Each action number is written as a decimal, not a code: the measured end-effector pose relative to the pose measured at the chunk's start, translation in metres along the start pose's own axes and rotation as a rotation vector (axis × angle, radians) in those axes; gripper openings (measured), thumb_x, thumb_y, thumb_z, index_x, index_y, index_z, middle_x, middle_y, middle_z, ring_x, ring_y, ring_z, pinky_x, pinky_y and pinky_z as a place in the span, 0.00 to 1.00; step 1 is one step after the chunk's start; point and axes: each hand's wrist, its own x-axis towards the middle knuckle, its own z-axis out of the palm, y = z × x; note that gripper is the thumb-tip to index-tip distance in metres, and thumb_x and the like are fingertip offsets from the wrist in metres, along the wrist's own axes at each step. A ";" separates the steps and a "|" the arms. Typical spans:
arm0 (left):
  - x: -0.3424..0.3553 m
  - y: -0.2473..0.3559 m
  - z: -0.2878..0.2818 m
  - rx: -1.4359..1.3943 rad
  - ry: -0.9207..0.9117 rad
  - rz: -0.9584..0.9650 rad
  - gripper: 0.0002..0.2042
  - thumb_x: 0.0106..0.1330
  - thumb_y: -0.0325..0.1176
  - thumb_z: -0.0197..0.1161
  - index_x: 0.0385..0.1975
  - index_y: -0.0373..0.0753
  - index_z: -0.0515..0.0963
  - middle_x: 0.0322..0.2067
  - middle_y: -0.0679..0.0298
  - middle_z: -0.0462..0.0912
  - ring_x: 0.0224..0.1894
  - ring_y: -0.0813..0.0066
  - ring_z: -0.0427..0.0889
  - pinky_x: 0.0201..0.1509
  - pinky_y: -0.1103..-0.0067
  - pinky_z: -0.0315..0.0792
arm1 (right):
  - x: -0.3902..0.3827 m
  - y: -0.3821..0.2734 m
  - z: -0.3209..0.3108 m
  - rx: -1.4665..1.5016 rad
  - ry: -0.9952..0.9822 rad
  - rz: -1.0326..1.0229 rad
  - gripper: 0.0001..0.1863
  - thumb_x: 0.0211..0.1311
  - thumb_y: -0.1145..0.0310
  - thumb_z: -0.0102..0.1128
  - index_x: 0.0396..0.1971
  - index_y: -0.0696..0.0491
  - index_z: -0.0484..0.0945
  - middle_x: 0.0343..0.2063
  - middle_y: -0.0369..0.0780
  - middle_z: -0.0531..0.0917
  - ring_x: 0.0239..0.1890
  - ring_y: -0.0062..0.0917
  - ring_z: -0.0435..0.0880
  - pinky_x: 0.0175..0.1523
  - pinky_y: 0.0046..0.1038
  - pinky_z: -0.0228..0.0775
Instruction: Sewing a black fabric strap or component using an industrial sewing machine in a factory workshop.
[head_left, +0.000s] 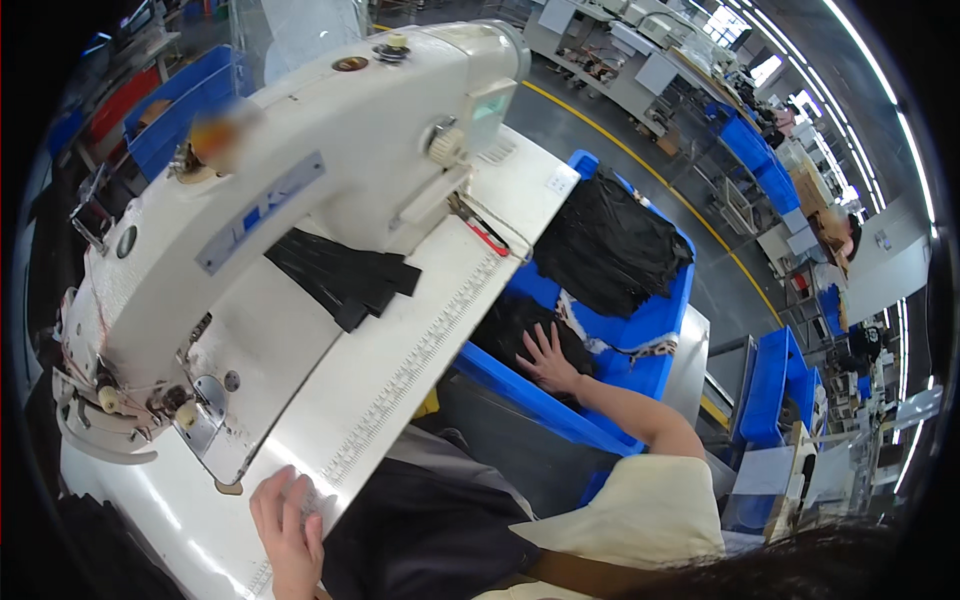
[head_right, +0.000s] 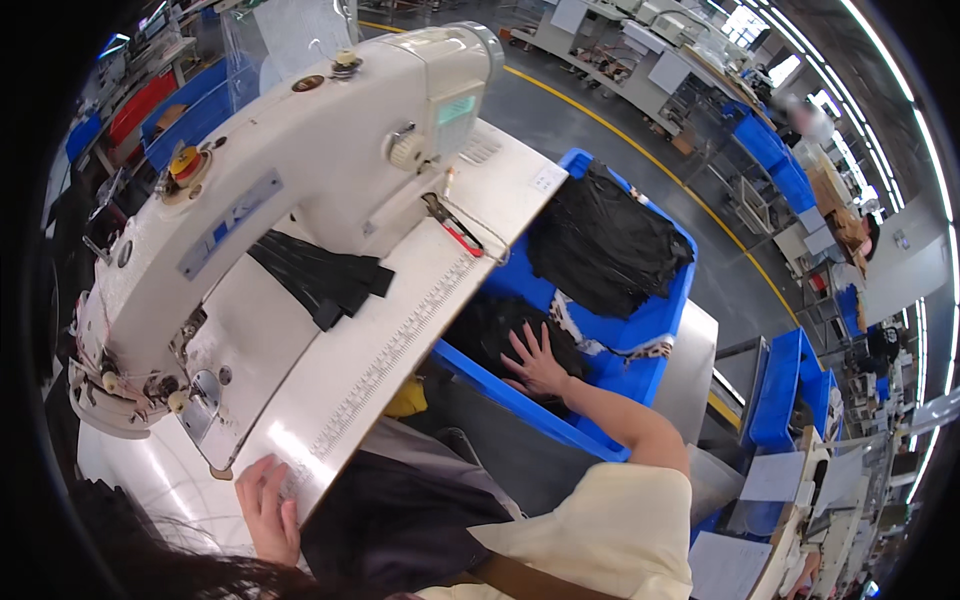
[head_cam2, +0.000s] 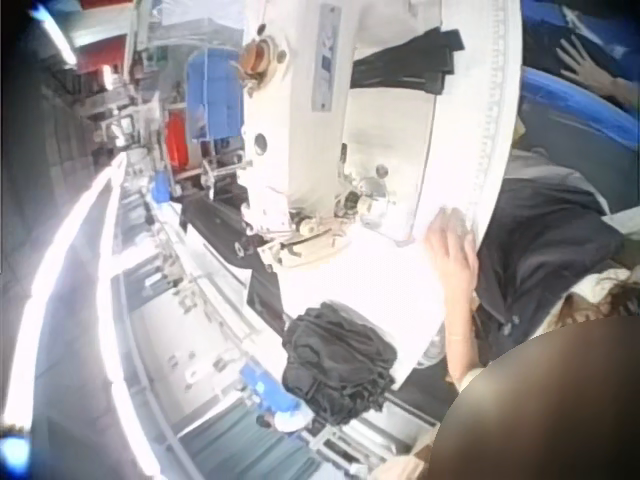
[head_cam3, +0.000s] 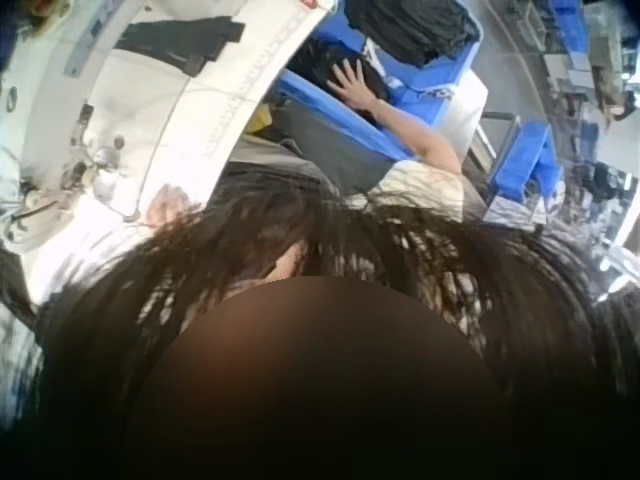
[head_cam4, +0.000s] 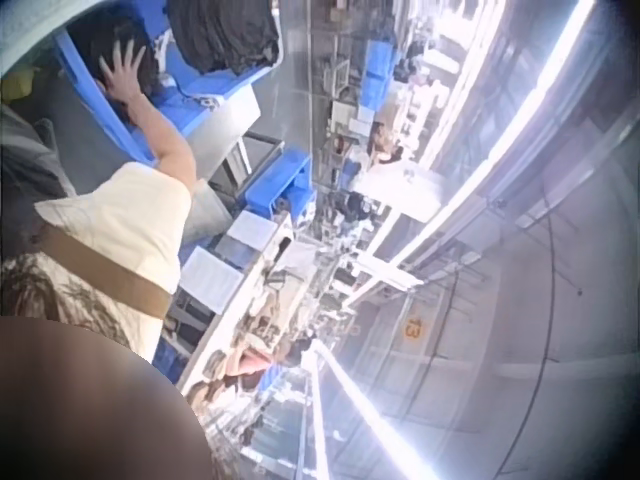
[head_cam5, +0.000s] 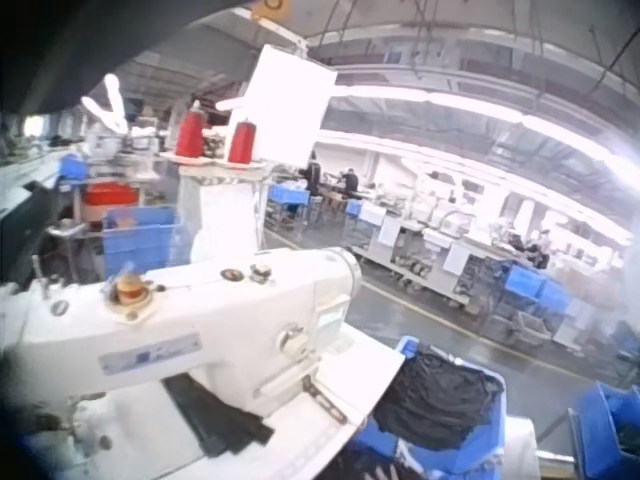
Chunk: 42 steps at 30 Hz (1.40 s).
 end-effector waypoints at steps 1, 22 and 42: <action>0.002 0.001 0.000 0.023 0.018 0.038 0.16 0.62 0.30 0.54 0.49 0.32 0.75 0.55 0.49 0.70 0.56 0.48 0.68 0.60 0.62 0.64 | -0.001 0.003 0.015 0.003 0.001 -0.005 0.30 0.61 0.42 0.54 0.56 0.48 0.73 0.66 0.58 0.57 0.69 0.64 0.46 0.64 0.74 0.33; -0.167 -0.022 -0.156 0.477 1.345 -0.245 0.15 0.71 0.24 0.47 0.56 0.29 0.67 0.56 0.53 0.71 0.57 0.65 0.70 0.63 0.72 0.63 | 0.266 -0.430 -0.320 1.012 0.495 -1.226 0.30 0.56 0.68 0.65 0.55 0.70 0.68 0.59 0.57 0.69 0.63 0.51 0.67 0.66 0.42 0.61; -0.170 -0.122 -0.261 1.139 0.452 -0.692 0.10 0.53 0.31 0.67 0.35 0.41 0.82 0.41 0.64 0.74 0.51 0.62 0.71 0.57 0.68 0.65 | 0.385 -0.399 -0.444 1.513 0.599 -0.727 0.16 0.72 0.62 0.53 0.32 0.62 0.75 0.17 0.35 0.70 0.23 0.14 0.63 0.28 0.22 0.60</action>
